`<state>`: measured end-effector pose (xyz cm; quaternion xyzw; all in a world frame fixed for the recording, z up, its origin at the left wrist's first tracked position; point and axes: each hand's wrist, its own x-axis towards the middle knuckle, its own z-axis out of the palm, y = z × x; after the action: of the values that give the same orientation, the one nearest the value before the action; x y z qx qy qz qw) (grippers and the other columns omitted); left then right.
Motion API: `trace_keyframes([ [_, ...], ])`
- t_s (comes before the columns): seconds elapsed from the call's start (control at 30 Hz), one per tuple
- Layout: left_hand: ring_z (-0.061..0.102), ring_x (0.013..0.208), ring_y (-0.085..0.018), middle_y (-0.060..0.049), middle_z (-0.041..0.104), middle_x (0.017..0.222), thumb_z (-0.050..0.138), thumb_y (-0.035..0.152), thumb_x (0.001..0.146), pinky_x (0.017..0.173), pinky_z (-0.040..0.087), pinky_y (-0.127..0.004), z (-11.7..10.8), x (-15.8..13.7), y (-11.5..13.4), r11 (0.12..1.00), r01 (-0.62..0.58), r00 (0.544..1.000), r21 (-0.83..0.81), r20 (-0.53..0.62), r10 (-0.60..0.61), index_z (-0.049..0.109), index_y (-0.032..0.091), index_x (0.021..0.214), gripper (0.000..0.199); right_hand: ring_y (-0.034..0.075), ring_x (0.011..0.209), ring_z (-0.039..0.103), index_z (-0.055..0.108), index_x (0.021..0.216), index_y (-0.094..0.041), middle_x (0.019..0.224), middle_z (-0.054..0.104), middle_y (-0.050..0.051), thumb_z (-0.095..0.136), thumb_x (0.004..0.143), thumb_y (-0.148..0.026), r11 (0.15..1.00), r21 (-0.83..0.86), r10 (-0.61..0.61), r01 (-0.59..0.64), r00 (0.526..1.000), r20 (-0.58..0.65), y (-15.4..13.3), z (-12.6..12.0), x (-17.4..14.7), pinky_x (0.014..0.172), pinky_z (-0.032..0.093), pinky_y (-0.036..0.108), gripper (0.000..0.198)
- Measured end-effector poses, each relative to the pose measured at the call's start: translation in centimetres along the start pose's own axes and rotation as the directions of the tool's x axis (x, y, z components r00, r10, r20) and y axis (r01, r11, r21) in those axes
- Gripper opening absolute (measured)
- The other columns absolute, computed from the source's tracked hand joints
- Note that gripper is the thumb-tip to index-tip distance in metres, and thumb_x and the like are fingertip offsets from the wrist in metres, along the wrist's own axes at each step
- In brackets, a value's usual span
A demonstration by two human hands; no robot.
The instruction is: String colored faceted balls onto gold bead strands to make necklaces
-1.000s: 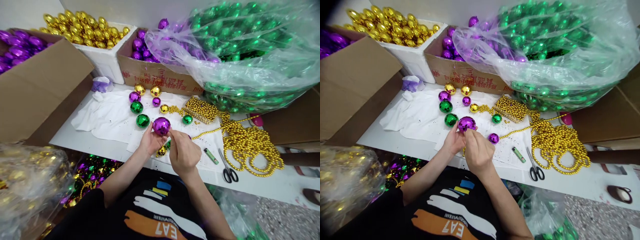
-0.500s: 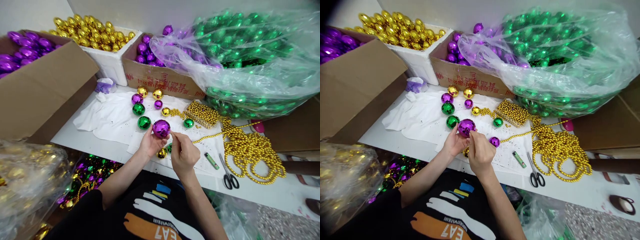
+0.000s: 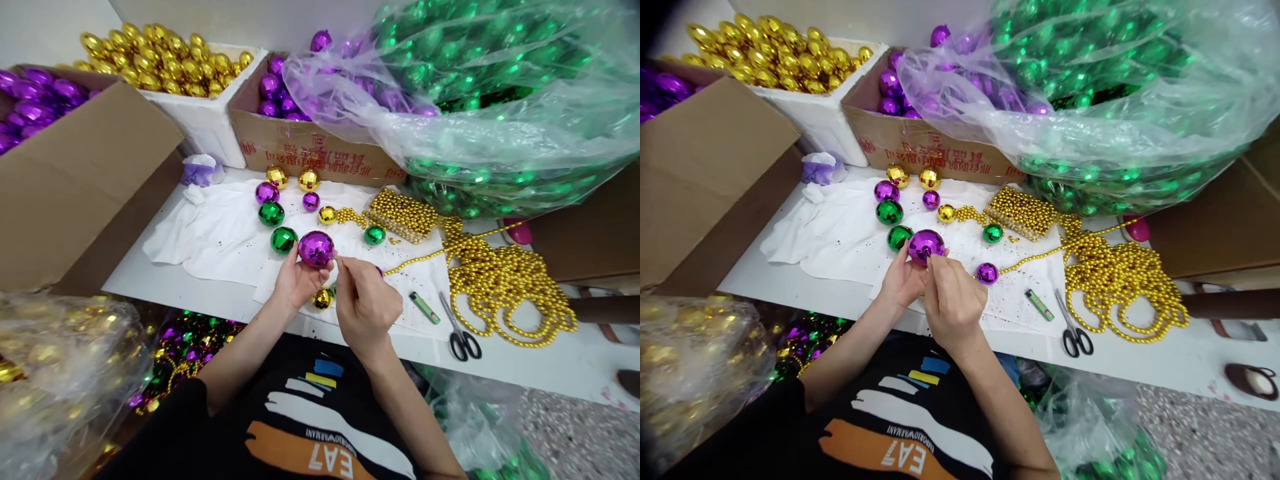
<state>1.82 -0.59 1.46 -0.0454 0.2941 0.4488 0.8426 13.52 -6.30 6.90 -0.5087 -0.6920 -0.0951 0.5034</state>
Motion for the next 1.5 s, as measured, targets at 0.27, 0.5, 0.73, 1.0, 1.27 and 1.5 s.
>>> trace_keyframes([
  [0.27,0.069,0.067,-0.019,-0.02,0.073,0.097,0.03,0.054,0.1,0.057,0.053,-0.028,0.3,-0.1,-0.1,1.0,0.016,0.999,0.011,-0.031,-0.016,0.053,0.002,0.134,0.067,0.011,0.073,0.07,0.063,0.098,-0.016,0.081,0.073,0.004,0.059,0.092,-0.009,1.0,0.0,-0.018,0.018,1.0,0.006,0.4,0.3,-0.4,0.063,0.049,0.02,0.011],
  [0.5,0.071,0.074,-0.022,-0.021,0.073,0.1,0.034,0.052,0.1,0.066,0.057,-0.032,0.2,0.1,-0.3,1.0,0.009,0.999,0.005,-0.035,-0.009,0.053,0.003,0.136,0.064,0.011,0.07,0.068,0.063,0.102,-0.016,0.08,0.072,0.005,0.056,0.093,-0.011,0.999,-0.034,-0.028,0.028,1.0,0.01,0.7,0.9,-0.9,0.062,0.047,0.021,0.012],
  [0.73,0.07,0.067,-0.019,-0.02,0.074,0.096,0.031,0.051,0.101,0.06,0.055,-0.028,0.2,0.1,-0.2,1.0,-0.013,0.999,0.008,-0.043,0.014,0.053,0.0,0.135,0.065,0.012,0.073,0.07,0.063,0.099,-0.014,0.08,0.073,0.006,0.057,0.091,-0.009,0.999,-0.009,-0.041,0.04,0.999,-0.012,1.0,1.5,-1.3,0.065,0.049,0.02,0.011],
  [1.0,0.073,0.084,-0.025,-0.018,0.075,0.093,0.033,0.051,0.1,0.076,0.058,-0.034,0.3,-0.4,-0.5,1.0,-0.014,0.999,0.001,-0.041,0.014,0.061,0.003,0.127,0.061,0.012,0.067,0.066,0.066,0.094,-0.014,0.074,0.069,0.005,0.052,0.094,-0.011,0.999,-0.031,-0.01,0.013,0.996,0.091,1.6,3.3,-2.2,0.062,0.046,0.022,0.015],
  [1.27,0.072,0.092,-0.024,-0.013,0.074,0.102,0.04,0.034,0.101,0.082,0.059,-0.039,3.8,0.4,2.4,0.964,-0.073,0.985,0.256,0.168,0.03,0.064,0.014,0.122,0.038,0.008,0.052,0.049,0.059,0.079,-0.017,0.062,0.055,-0.005,0.057,0.092,-0.024,0.801,0.303,0.486,-0.516,0.856,0.175,3.3,1.8,-0.1,0.052,0.038,0.021,0.014],
  [1.5,0.058,0.124,-0.031,-0.007,0.068,0.119,0.052,0.021,0.097,0.088,0.057,-0.043,9.5,-0.4,3.8,0.905,-0.299,0.943,0.303,0.236,0.233,0.061,0.022,0.128,0.033,0.006,0.045,0.044,0.05,0.082,-0.021,0.058,0.055,-0.008,0.061,0.085,-0.025,0.524,0.529,0.51,-0.668,0.743,0.433,6.4,2.4,2.7,0.046,0.036,0.02,0.012],
])
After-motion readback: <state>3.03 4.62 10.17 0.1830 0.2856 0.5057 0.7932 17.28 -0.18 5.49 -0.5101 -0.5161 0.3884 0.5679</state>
